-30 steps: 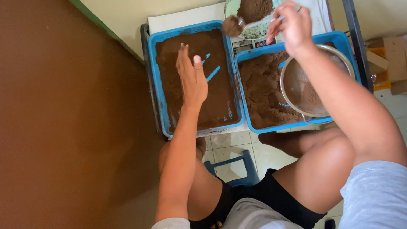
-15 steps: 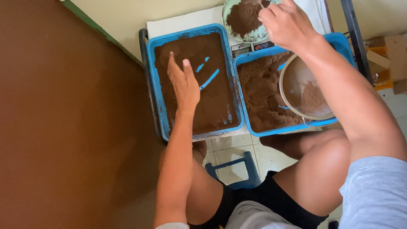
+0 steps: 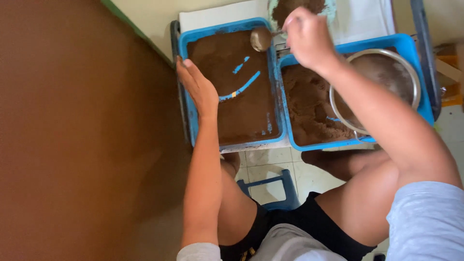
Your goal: The person sits on a low stool and uses a metal sieve to sift a brown powder from a blue bin into a white bowl placed on a digital scale. They use a ladle to scoop the powder into the sieve and tap the sieve to help the powder pass through.
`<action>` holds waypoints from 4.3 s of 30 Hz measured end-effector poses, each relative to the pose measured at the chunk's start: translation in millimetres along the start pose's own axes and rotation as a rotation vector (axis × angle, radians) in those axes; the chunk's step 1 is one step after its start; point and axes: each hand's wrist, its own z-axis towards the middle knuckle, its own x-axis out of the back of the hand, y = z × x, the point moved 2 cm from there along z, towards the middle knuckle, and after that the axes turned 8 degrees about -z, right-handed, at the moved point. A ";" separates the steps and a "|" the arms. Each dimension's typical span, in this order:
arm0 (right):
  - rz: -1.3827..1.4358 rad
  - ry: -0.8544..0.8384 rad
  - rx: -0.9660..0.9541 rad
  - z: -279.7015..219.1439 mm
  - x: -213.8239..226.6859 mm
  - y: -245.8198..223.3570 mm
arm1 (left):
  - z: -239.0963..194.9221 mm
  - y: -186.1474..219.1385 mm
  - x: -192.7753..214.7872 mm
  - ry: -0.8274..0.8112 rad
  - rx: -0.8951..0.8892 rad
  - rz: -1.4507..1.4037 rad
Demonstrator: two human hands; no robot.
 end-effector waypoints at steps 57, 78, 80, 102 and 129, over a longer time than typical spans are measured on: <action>0.442 0.098 -0.117 -42.0 89.2 70.9 | -227.3 -22.0 -49.3 -1.023 -1.329 0.717; 1.000 0.211 -0.355 -56.7 98.6 69.1 | -166.9 35.4 -95.7 -1.109 -0.983 0.591; 0.989 0.225 -0.323 -56.8 103.5 58.8 | -135.0 23.3 -131.7 -1.046 -0.974 0.694; 0.966 0.254 -0.295 -62.6 120.4 44.1 | -93.9 -40.4 -221.5 -1.087 -0.507 0.946; 0.969 0.316 -0.351 -71.1 118.2 44.6 | -87.9 40.4 -40.1 -0.814 -0.577 0.557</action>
